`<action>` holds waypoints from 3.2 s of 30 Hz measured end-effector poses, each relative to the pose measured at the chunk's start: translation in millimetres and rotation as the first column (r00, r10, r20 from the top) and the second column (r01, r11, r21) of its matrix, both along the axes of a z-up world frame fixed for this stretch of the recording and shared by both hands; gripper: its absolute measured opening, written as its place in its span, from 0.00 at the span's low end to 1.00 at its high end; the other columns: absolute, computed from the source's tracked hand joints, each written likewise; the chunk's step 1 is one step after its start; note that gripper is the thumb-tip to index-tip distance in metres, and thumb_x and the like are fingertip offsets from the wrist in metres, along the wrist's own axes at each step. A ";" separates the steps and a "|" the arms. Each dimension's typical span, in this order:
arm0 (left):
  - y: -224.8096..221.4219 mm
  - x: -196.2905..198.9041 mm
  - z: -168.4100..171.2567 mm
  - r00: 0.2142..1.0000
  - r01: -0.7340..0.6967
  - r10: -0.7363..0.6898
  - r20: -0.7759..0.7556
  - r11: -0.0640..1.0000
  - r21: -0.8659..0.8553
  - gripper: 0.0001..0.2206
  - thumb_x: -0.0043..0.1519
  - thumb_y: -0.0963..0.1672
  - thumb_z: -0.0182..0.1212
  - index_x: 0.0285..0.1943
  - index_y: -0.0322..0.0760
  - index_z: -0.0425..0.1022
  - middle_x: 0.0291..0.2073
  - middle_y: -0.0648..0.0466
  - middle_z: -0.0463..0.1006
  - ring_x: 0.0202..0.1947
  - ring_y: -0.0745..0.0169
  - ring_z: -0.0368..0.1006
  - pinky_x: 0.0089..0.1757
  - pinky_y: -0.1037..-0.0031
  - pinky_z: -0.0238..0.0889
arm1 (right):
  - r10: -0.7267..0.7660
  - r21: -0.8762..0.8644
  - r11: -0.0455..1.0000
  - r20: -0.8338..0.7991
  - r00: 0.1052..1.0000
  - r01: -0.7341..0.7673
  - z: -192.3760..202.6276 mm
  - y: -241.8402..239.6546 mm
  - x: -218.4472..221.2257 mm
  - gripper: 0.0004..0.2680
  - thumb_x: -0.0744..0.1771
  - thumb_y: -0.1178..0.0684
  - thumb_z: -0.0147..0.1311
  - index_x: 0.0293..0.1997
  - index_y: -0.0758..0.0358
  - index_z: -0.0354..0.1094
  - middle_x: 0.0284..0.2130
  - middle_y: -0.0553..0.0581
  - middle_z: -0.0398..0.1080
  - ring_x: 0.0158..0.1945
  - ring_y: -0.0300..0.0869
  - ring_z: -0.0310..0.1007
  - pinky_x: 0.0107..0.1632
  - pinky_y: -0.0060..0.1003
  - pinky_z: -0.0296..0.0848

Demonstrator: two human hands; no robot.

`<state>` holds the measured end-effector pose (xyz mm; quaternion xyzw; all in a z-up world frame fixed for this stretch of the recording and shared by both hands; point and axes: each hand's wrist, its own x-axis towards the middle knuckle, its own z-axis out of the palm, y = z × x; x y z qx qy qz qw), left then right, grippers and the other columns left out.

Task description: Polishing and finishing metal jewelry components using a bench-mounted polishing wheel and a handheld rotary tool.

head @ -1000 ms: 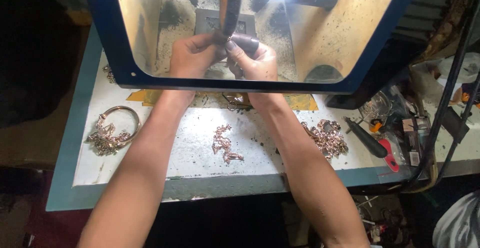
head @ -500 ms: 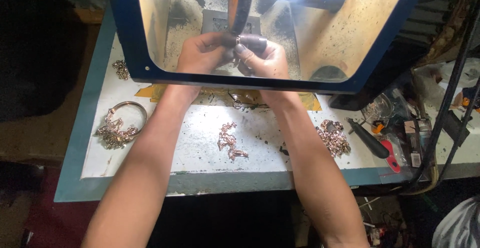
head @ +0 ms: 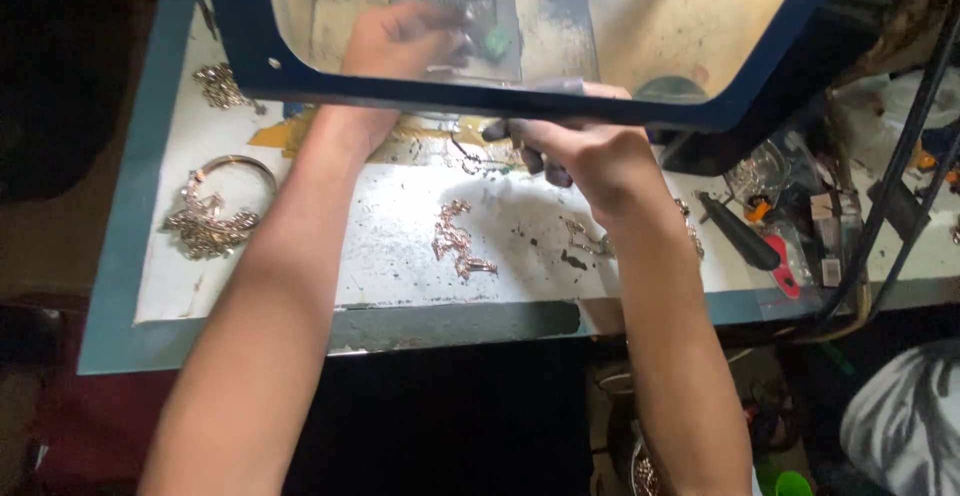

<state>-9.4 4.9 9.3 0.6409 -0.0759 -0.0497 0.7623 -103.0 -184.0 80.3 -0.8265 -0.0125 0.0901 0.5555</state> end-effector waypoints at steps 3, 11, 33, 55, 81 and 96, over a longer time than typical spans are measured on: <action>-1.1 9.9 -15.2 0.997 -0.023 0.025 0.077 0.999 -0.032 0.08 0.62 0.39 0.61 0.48 0.38 0.82 0.43 0.52 0.86 0.40 0.66 0.83 0.43 0.79 0.81 | -0.126 -0.198 0.975 -0.130 0.984 0.098 5.5 -4.1 -25.2 0.12 0.65 0.61 0.60 0.55 0.65 0.76 0.33 0.56 0.81 0.24 0.34 0.71 0.22 0.22 0.68; -3.6 8.7 -17.8 0.993 -0.034 0.035 0.115 0.999 -0.006 0.08 0.61 0.39 0.60 0.47 0.37 0.81 0.43 0.52 0.86 0.41 0.67 0.83 0.45 0.78 0.83 | 0.078 -0.510 0.860 0.174 0.982 0.022 -6.4 -52.1 -78.4 0.10 0.65 0.57 0.60 0.50 0.56 0.79 0.46 0.49 0.81 0.28 0.34 0.69 0.33 0.30 0.73; -13.4 2.1 -30.6 0.920 -0.233 0.066 0.386 0.884 0.404 0.11 0.61 0.37 0.56 0.43 0.45 0.81 0.49 0.49 0.84 0.56 0.51 0.78 0.59 0.56 0.68 | -0.380 0.002 0.898 0.513 0.770 0.441 -88.0 -61.4 -127.2 0.10 0.66 0.57 0.64 0.49 0.71 0.75 0.37 0.64 0.78 0.33 0.44 0.80 0.29 0.27 0.78; -30.8 4.0 -16.6 0.986 -0.129 0.022 0.168 0.735 0.665 0.06 0.66 0.45 0.63 0.44 0.39 0.81 0.38 0.50 0.84 0.34 0.61 0.80 0.33 0.74 0.76 | 0.209 -0.393 0.910 0.716 0.667 0.136 -104.8 -66.0 -117.9 0.17 0.65 0.62 0.66 0.60 0.69 0.67 0.43 0.59 0.75 0.25 0.31 0.66 0.27 0.23 0.73; -22.4 8.1 -25.5 0.940 -0.176 -0.068 0.334 0.743 0.646 0.11 0.64 0.43 0.55 0.51 0.35 0.78 0.47 0.44 0.83 0.46 0.46 0.80 0.42 0.59 0.74 | 0.020 -0.155 0.987 0.338 0.941 0.035 -54.3 15.3 -109.0 0.17 0.66 0.62 0.59 0.61 0.53 0.72 0.34 0.46 0.76 0.37 0.30 0.69 0.29 0.23 0.61; -19.1 17.4 -35.9 0.887 -0.333 -0.059 0.459 0.608 0.721 0.10 0.64 0.42 0.51 0.47 0.40 0.79 0.21 0.48 0.78 0.20 0.50 0.74 0.22 0.61 0.67 | 0.056 0.112 0.988 0.403 0.913 -0.110 -78.9 -6.7 -111.2 0.17 0.65 0.66 0.60 0.60 0.73 0.66 0.40 0.63 0.77 0.42 0.47 0.82 0.39 0.32 0.87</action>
